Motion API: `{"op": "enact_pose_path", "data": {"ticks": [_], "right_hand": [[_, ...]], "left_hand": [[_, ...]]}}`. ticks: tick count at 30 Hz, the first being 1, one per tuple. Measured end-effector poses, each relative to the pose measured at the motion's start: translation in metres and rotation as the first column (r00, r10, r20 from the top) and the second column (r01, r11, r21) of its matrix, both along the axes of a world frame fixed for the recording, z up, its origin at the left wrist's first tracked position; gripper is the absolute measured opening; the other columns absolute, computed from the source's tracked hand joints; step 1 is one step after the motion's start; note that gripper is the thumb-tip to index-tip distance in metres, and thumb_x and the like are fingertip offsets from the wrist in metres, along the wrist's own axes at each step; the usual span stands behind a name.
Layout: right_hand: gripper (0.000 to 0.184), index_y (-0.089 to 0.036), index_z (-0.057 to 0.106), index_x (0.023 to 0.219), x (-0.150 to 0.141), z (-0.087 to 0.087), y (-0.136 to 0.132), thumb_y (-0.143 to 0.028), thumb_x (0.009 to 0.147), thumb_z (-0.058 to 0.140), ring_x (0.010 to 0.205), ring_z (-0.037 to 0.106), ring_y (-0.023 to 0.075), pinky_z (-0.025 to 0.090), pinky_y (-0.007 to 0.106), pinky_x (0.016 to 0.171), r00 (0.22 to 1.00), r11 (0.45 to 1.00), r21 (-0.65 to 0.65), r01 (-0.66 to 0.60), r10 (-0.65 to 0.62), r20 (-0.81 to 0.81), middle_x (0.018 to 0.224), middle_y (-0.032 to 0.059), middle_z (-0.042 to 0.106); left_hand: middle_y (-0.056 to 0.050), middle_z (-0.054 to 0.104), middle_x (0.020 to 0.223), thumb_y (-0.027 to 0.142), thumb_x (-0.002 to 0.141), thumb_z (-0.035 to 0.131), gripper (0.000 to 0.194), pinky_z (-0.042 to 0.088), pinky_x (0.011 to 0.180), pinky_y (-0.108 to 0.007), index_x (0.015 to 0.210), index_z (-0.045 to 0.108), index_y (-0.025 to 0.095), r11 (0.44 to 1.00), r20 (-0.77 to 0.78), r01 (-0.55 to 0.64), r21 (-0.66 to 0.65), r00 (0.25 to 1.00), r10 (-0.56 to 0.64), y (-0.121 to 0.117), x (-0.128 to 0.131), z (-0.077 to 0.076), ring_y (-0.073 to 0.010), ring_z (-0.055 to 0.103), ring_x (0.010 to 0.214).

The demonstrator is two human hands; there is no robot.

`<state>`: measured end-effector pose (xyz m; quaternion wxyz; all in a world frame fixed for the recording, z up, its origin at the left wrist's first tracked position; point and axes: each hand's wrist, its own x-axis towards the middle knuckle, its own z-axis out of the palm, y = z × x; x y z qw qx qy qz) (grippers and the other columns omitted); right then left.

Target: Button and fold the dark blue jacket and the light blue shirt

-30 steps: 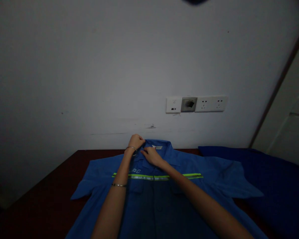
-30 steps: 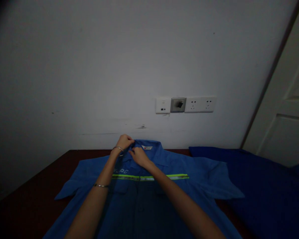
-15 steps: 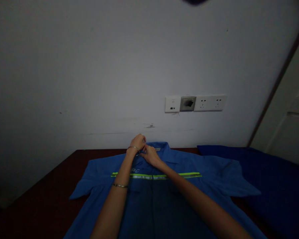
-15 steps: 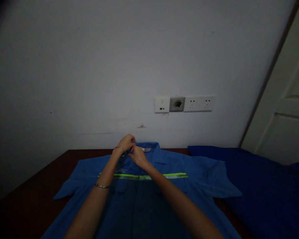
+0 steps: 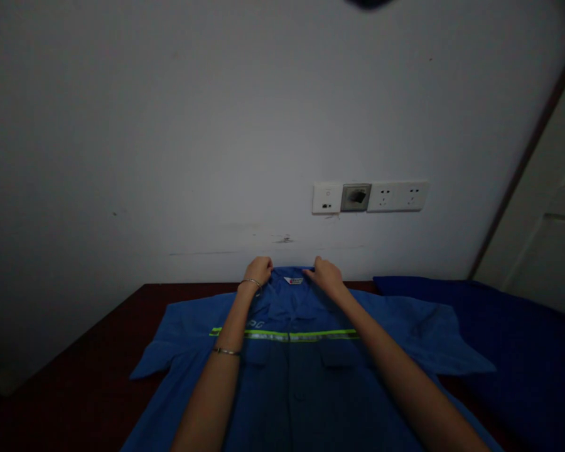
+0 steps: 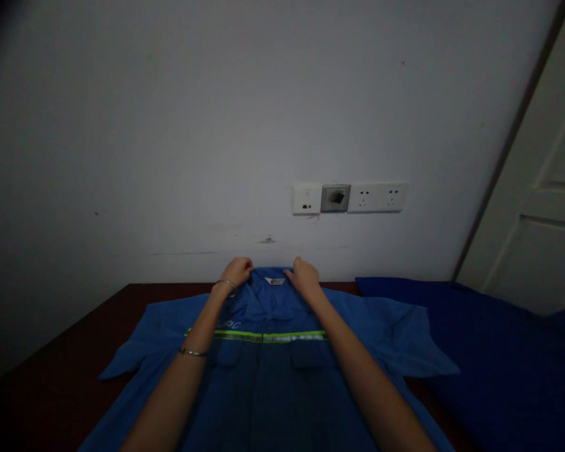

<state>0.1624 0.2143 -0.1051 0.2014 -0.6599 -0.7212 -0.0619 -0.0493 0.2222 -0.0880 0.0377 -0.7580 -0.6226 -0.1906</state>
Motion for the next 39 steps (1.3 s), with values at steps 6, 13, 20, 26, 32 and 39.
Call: {"op": "enact_pose_path", "data": {"ticks": [6,13,20,26,32,39], "right_hand": [[0.041,-0.008,0.044,0.114,0.002,-0.023,0.004,-0.029,0.081,0.055,0.091,0.061,0.0256,0.044,0.029,0.072,0.998,0.997,-0.05,0.062,-0.061,0.02,0.097,0.0185,0.063],[0.02,-0.012,0.062,0.092,0.026,0.001,0.016,-0.013,0.077,0.047,0.091,0.06,0.0215,0.041,0.025,0.072,1.0,0.995,-0.099,0.002,-0.003,-0.014,0.096,0.0151,0.065],[0.024,-0.009,0.065,0.09,0.024,0.015,0.012,-0.01,0.075,0.046,0.088,0.062,0.0232,0.041,0.026,0.07,1.0,0.999,-0.034,-0.002,0.003,0.028,0.093,0.0165,0.066],[0.028,-0.009,0.064,0.095,0.015,0.015,0.001,-0.015,0.08,0.041,0.091,0.061,0.0267,0.043,0.031,0.072,0.996,0.999,-0.004,0.032,-0.032,0.079,0.097,0.02,0.064],[0.028,-0.011,0.063,0.097,0.018,0.01,0.005,-0.02,0.083,0.04,0.092,0.06,0.0258,0.043,0.03,0.073,0.994,0.999,-0.042,0.003,0.002,0.109,0.097,0.0179,0.064],[0.031,-0.014,0.058,0.107,0.027,-0.002,0.015,-0.023,0.086,0.037,0.093,0.06,0.0243,0.042,0.03,0.073,0.99,0.998,-0.027,-0.062,0.065,0.126,0.099,0.0152,0.064]], "left_hand": [[-0.008,0.067,0.087,0.016,0.08,0.049,0.018,0.04,0.073,-0.023,0.086,0.066,0.016,1.0,0.015,-0.021,0.021,1.0,0.02,-0.001,-0.002,0.0,-0.0162,0.059,0.083],[-0.01,0.067,0.09,0.015,0.081,0.047,0.02,0.04,0.073,-0.022,0.088,0.066,0.015,0.995,0.03,-0.09,0.031,0.996,0.089,0.002,-0.011,-0.005,-0.0166,0.059,0.086],[-0.009,0.066,0.098,0.037,0.081,0.051,0.026,0.042,0.072,-0.024,0.097,0.062,0.019,0.991,0.012,-0.135,-0.026,0.991,0.135,0.0,-0.011,-0.01,-0.019,0.06,0.09],[-0.012,0.064,0.104,0.041,0.072,0.06,0.035,0.043,0.071,-0.026,0.097,0.06,0.017,0.958,-0.036,-0.192,-0.211,0.981,0.189,0.005,-0.013,-0.021,-0.0233,0.06,0.094],[-0.011,0.065,0.101,0.035,0.073,0.057,0.029,0.042,0.072,-0.025,0.095,0.061,0.016,0.954,0.074,-0.224,-0.202,0.967,0.243,0.016,-0.008,-0.038,-0.0216,0.06,0.094],[-0.012,0.067,0.092,0.022,0.071,0.055,0.017,0.042,0.072,-0.024,0.083,0.065,0.014,0.931,0.241,-0.32,-0.176,0.903,0.356,0.024,-0.006,-0.046,-0.021,0.062,0.089]]}}
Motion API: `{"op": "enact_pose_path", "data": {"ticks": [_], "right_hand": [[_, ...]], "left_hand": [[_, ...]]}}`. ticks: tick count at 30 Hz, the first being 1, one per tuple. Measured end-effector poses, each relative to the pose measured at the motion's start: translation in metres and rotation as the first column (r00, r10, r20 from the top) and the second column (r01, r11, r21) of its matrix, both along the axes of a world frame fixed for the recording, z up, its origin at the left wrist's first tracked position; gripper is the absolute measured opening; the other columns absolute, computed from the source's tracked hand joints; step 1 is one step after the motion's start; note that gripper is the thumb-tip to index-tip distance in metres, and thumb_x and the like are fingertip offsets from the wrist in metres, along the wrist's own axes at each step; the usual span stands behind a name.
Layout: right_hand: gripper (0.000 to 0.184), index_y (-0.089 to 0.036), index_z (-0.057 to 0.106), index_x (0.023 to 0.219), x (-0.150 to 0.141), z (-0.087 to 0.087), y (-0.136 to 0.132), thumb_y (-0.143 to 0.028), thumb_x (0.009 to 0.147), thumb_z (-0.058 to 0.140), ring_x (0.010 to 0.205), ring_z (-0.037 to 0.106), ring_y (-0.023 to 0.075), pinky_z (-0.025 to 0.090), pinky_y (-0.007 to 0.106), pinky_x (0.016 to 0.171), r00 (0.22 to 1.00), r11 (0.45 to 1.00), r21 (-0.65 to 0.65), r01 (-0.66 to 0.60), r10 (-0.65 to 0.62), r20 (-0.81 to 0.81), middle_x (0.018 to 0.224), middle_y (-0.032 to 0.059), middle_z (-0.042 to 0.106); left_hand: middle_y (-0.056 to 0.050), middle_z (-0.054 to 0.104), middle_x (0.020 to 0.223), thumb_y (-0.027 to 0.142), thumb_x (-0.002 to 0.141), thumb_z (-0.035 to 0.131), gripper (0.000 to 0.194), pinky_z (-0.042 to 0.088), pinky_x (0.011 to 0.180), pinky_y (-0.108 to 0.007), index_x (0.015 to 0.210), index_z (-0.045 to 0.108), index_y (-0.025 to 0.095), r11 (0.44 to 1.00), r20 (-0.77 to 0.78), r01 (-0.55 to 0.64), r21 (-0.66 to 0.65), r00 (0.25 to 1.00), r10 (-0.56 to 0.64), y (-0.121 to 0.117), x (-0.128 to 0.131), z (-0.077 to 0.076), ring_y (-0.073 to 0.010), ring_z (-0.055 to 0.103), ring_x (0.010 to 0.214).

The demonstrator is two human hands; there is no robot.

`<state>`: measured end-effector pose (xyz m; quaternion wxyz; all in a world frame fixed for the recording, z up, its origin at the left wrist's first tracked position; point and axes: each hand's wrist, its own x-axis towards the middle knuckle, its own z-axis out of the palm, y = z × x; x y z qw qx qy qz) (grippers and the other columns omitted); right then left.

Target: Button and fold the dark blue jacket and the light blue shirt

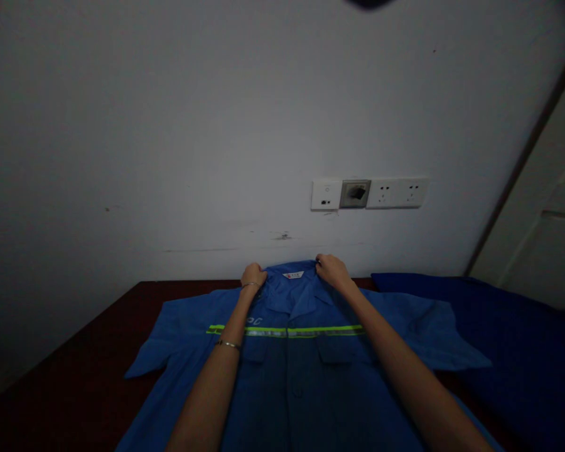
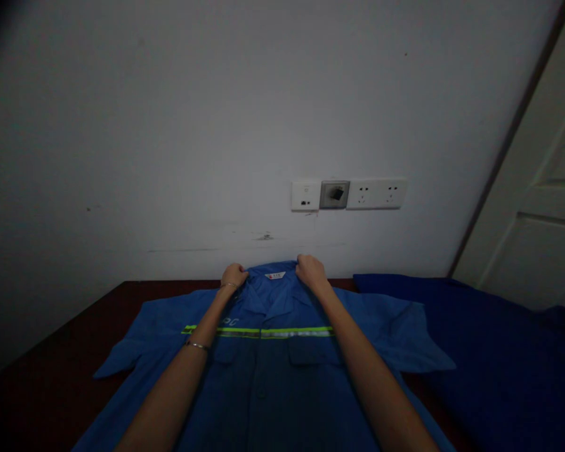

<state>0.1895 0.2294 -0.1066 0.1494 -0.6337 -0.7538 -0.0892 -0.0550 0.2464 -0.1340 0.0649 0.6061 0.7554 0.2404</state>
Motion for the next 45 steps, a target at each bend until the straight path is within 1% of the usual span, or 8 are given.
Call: {"op": "enact_pose_path", "data": {"ticks": [6,10,14,17,23,27,32,45], "right_hand": [[0.033,-0.015,0.054,0.112,-0.003,-0.011,0.003,-0.025,0.088,0.032,0.091,0.06,0.0257,0.043,0.032,0.071,0.999,0.999,0.012,0.05,-0.05,0.019,0.097,0.0148,0.064],[0.033,-0.016,0.052,0.113,-0.01,-0.024,0.004,-0.025,0.09,0.03,0.091,0.061,0.0239,0.043,0.031,0.072,0.997,0.997,-0.021,0.072,-0.073,-0.01,0.098,0.0143,0.063],[0.035,-0.015,0.053,0.108,-0.014,-0.034,0.005,-0.036,0.091,0.031,0.093,0.06,0.0236,0.042,0.03,0.074,0.998,0.996,-0.075,0.051,-0.054,-0.035,0.099,0.0147,0.063],[0.042,-0.014,0.052,0.108,-0.015,-0.034,0.004,-0.045,0.09,0.031,0.092,0.06,0.0243,0.043,0.031,0.073,0.996,0.995,-0.082,0.054,-0.059,-0.06,0.099,0.0151,0.063],[0.032,-0.016,0.057,0.107,-0.023,-0.02,-0.003,-0.032,0.089,0.035,0.091,0.06,0.0223,0.041,0.028,0.073,0.998,0.999,-0.05,0.005,-0.008,-0.06,0.098,0.0131,0.065],[0.029,-0.019,0.062,0.101,-0.037,-0.015,-0.012,-0.031,0.087,0.04,0.09,0.06,0.0194,0.04,0.024,0.072,0.981,0.974,-0.13,-0.186,0.176,-0.082,0.098,0.0099,0.066],[0.038,-0.021,0.062,0.105,-0.058,-0.022,-0.023,-0.049,0.083,0.047,0.091,0.059,0.0183,0.04,0.022,0.072,0.915,0.897,-0.191,-0.399,0.376,-0.145,0.099,0.0061,0.066],[0.027,-0.017,0.065,0.093,-0.084,-0.053,-0.024,-0.039,0.082,0.055,0.094,0.056,0.0185,0.04,0.025,0.079,0.903,0.898,-0.134,-0.42,0.399,-0.159,0.098,0.009,0.063]], "left_hand": [[-0.012,0.066,0.099,0.02,0.075,0.05,0.025,0.041,0.077,-0.023,0.096,0.062,0.012,0.982,0.14,-0.08,0.173,0.989,0.056,0.003,0.005,0.004,-0.0191,0.059,0.095],[-0.012,0.068,0.086,0.019,0.079,0.044,0.03,0.043,0.067,-0.021,0.102,0.061,0.01,0.998,0.249,-0.043,0.035,0.968,0.033,0.005,0.012,-0.008,-0.0166,0.063,0.079],[-0.01,0.065,0.06,0.027,0.08,0.043,0.032,0.04,0.046,-0.021,0.071,0.066,0.007,0.99,0.31,0.037,-0.133,0.951,0.006,0.007,0.005,-0.015,-0.0138,0.057,0.047],[-0.008,0.064,0.06,0.028,0.08,0.043,0.033,0.035,0.04,-0.02,0.069,0.065,0.007,0.98,0.348,0.068,-0.186,0.937,0.001,0.007,-0.015,-0.011,-0.0092,0.048,0.037],[-0.006,0.066,0.066,0.023,0.073,0.054,0.019,0.031,0.037,-0.018,0.071,0.066,0.008,0.966,0.375,0.134,-0.219,0.926,-0.044,0.001,-0.05,-0.006,-0.0058,0.042,0.037],[-0.002,0.063,0.058,0.031,0.068,0.062,0.021,0.03,0.037,-0.019,0.065,0.066,0.01,0.935,0.367,0.232,-0.269,0.922,-0.123,-0.002,-0.044,-0.009,-0.0059,0.041,0.037],[0.002,0.053,0.046,0.029,0.063,0.067,0.019,0.032,0.042,-0.02,0.057,0.064,0.011,0.929,0.259,0.286,-0.233,0.94,-0.224,-0.002,-0.031,-0.012,-0.0071,0.042,0.041],[0.004,0.06,0.058,0.011,0.055,0.066,0.025,0.041,0.054,-0.018,0.081,0.068,0.011,0.911,0.271,0.35,-0.217,0.918,-0.288,0.002,-0.052,-0.011,-0.0102,0.055,0.058]]}}
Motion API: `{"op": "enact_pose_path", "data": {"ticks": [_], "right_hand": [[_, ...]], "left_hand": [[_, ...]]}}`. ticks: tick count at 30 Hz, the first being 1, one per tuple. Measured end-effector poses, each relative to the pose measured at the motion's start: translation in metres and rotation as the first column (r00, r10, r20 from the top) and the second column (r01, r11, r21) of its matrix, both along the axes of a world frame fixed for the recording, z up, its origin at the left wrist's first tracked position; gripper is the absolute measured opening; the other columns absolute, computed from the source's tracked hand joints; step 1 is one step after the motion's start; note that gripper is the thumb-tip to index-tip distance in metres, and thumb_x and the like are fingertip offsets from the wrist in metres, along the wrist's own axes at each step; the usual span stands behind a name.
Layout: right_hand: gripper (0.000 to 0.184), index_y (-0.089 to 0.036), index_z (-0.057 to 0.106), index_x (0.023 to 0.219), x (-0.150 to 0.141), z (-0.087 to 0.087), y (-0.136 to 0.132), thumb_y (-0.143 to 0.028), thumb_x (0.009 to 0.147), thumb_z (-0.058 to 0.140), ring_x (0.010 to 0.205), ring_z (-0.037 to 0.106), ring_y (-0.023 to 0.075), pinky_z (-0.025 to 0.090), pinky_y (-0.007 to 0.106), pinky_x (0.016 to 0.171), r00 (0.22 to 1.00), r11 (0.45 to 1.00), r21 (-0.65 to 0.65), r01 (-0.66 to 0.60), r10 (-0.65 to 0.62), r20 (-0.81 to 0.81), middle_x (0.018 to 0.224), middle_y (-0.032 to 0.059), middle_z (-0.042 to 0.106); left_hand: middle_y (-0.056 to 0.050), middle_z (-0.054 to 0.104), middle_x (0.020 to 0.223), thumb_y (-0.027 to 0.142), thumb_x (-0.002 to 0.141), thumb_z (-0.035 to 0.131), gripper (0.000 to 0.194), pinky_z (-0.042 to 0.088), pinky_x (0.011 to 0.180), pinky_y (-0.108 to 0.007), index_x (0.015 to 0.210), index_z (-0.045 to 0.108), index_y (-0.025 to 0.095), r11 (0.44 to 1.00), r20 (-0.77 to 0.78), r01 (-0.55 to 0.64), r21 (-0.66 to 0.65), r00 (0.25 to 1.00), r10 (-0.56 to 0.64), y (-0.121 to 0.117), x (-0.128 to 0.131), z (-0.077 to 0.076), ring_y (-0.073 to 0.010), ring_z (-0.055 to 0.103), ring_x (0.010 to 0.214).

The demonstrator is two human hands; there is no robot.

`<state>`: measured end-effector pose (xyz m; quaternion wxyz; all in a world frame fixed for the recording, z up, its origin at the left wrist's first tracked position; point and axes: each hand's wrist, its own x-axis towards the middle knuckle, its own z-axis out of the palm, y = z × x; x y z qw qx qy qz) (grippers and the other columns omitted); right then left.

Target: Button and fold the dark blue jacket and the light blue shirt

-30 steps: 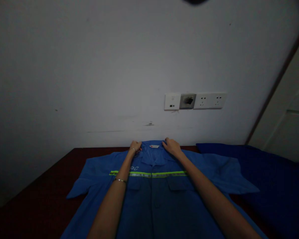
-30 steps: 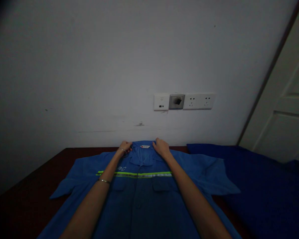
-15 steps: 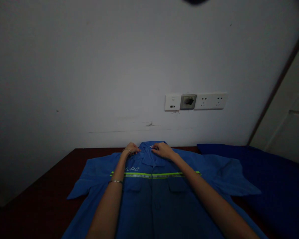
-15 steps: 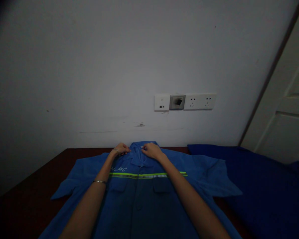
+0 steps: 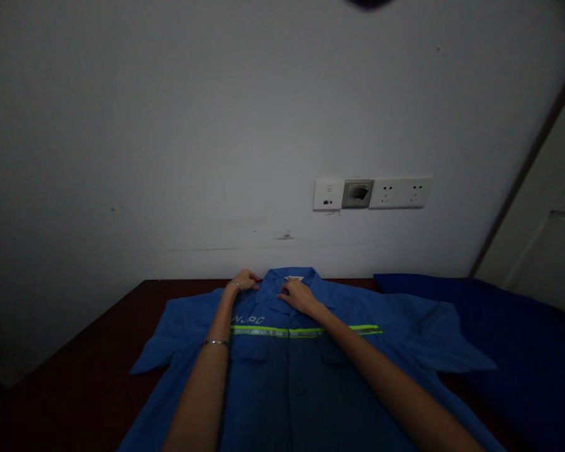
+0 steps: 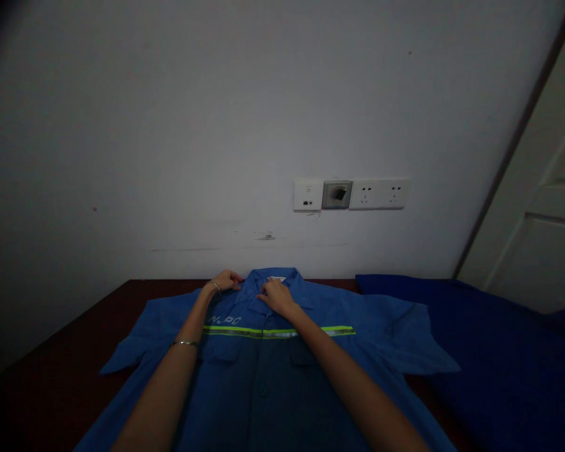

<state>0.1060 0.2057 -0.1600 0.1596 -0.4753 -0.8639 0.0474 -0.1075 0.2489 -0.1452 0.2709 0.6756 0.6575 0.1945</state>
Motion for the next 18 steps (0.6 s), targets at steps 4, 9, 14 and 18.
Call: {"op": "enact_pose_path", "data": {"ticks": [4,9,14,18], "right_hand": [[0.027,-0.016,0.065,0.09,-0.004,-0.003,0.0,-0.038,0.085,0.05,0.092,0.057,0.0179,0.04,0.024,0.078,0.999,1.0,-0.011,-0.005,0.004,-0.045,0.094,0.0085,0.064],[0.026,-0.014,0.063,0.09,-0.009,-0.008,-0.001,-0.034,0.086,0.048,0.091,0.059,0.0181,0.04,0.025,0.081,0.998,0.998,-0.031,0.046,-0.048,-0.05,0.092,0.0096,0.066],[0.02,-0.014,0.063,0.09,-0.005,-0.003,-0.003,-0.029,0.085,0.05,0.096,0.057,0.0216,0.039,0.026,0.083,0.997,0.995,0.077,0.058,-0.061,0.048,0.098,0.0125,0.065],[0.022,-0.015,0.063,0.09,-0.002,0.003,-0.005,-0.031,0.085,0.05,0.094,0.058,0.0209,0.039,0.025,0.08,0.997,0.997,0.062,0.039,-0.043,0.071,0.097,0.0108,0.065]], "left_hand": [[0.001,0.062,0.058,0.008,0.058,0.063,0.016,0.041,0.053,-0.018,0.073,0.068,0.011,0.998,-0.066,-0.059,0.017,0.996,0.06,0.001,-0.005,-0.005,-0.0115,0.057,0.058],[-0.002,0.066,0.067,0.011,0.062,0.064,0.011,0.043,0.059,-0.018,0.072,0.069,0.013,0.989,-0.143,-0.119,0.089,0.981,0.131,0.003,-0.008,-0.008,-0.0139,0.061,0.069],[-0.005,0.069,0.081,0.013,0.066,0.063,0.013,0.043,0.067,-0.018,0.077,0.069,0.014,0.974,-0.199,-0.147,0.174,0.963,0.181,0.0,-0.011,-0.011,-0.0148,0.062,0.08],[-0.006,0.069,0.083,0.021,0.068,0.064,0.013,0.043,0.07,-0.02,0.079,0.069,0.015,0.962,-0.241,-0.165,0.216,0.946,0.216,-0.006,-0.012,-0.011,-0.0166,0.062,0.082]]}}
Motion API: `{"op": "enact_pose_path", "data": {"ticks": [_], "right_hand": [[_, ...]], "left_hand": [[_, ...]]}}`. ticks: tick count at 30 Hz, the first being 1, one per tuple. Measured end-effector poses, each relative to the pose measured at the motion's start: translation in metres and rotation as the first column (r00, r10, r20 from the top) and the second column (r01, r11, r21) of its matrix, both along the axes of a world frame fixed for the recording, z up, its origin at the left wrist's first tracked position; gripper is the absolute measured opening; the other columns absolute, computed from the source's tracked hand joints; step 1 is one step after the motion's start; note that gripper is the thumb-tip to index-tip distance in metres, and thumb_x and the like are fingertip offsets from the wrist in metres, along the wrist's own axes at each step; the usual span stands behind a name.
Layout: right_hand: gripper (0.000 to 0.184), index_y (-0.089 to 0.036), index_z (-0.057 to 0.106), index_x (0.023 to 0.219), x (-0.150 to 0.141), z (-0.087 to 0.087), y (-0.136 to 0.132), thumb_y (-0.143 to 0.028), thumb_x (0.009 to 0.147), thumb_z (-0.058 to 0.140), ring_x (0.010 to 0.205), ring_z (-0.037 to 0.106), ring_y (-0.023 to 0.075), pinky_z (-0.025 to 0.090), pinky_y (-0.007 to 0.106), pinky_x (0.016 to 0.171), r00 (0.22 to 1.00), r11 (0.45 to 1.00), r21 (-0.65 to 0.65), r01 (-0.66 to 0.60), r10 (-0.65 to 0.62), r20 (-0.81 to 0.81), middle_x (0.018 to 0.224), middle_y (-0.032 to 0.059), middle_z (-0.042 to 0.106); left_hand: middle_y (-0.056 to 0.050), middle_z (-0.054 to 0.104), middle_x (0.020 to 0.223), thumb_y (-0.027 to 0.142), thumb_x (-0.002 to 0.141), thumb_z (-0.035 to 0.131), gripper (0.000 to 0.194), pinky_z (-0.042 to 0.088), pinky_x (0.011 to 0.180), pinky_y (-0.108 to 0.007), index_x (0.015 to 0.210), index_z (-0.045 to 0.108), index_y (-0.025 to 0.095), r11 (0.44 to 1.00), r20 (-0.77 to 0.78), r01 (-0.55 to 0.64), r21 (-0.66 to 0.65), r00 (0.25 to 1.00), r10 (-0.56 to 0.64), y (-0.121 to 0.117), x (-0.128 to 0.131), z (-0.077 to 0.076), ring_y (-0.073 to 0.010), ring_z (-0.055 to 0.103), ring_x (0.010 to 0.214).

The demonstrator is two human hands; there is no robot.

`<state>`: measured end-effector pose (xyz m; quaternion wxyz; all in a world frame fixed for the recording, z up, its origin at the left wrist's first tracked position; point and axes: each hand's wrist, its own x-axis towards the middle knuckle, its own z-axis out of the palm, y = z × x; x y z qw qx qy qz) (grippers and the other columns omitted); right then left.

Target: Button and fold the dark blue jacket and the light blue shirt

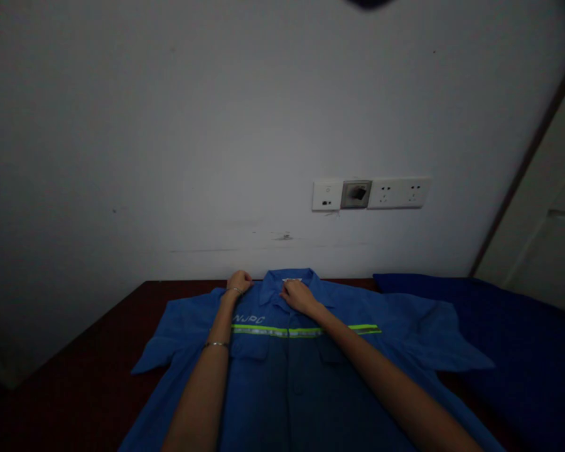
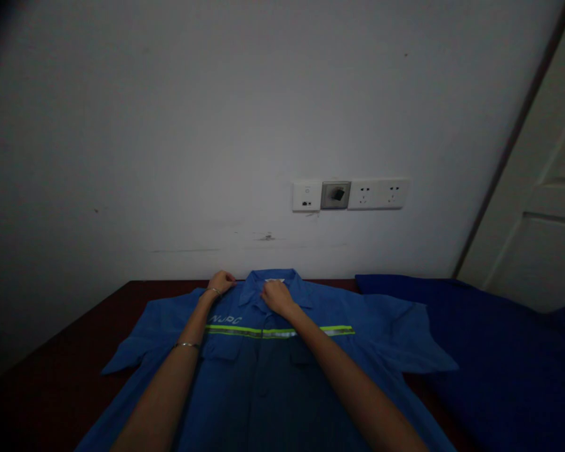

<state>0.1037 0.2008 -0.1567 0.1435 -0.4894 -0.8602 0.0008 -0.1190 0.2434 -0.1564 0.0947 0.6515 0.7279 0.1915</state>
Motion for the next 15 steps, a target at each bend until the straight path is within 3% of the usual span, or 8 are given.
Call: {"op": "enact_pose_path", "data": {"ticks": [5,10,12,15], "right_hand": [[0.031,-0.016,0.063,0.093,0.008,0.017,-0.001,-0.039,0.089,0.042,0.092,0.058,0.0182,0.038,0.024,0.078,0.998,1.0,-0.025,-0.017,0.016,-0.057,0.096,0.0088,0.066],[0.028,-0.015,0.06,0.099,0.039,0.04,-0.017,-0.029,0.09,0.037,0.095,0.056,0.0165,0.037,0.022,0.08,0.995,0.999,0.038,0.036,-0.033,-0.09,0.101,0.0092,0.063],[0.026,-0.014,0.059,0.1,0.058,0.042,-0.028,-0.023,0.089,0.037,0.097,0.055,0.0169,0.036,0.022,0.083,0.997,0.997,0.053,0.06,-0.058,-0.051,0.103,0.0102,0.062],[0.027,-0.012,0.058,0.103,0.09,0.036,-0.044,-0.015,0.086,0.037,0.1,0.054,0.0182,0.037,0.023,0.085,0.995,0.993,0.054,0.101,-0.102,0.014,0.106,0.0125,0.06]], "left_hand": [[-0.009,0.069,0.093,0.023,0.074,0.057,0.02,0.043,0.075,-0.022,0.088,0.069,0.016,0.996,-0.047,-0.044,0.079,0.998,0.048,-0.002,0.009,0.023,-0.0179,0.061,0.089],[-0.007,0.066,0.105,0.023,0.081,0.045,0.029,0.042,0.081,-0.02,0.102,0.065,0.016,0.986,-0.172,0.102,0.133,0.982,-0.079,-0.018,0.018,0.057,-0.0162,0.059,0.096],[-0.009,0.066,0.102,0.018,0.081,0.044,0.029,0.042,0.083,-0.021,0.1,0.065,0.014,0.985,-0.223,0.143,0.092,0.967,-0.12,-0.036,0.013,0.061,-0.0174,0.06,0.096],[-0.015,0.063,0.107,0.012,0.077,0.045,0.027,0.04,0.087,-0.026,0.094,0.066,0.01,0.991,-0.277,0.131,0.031,0.954,-0.117,-0.072,-0.008,0.05,-0.0224,0.058,0.101]]}}
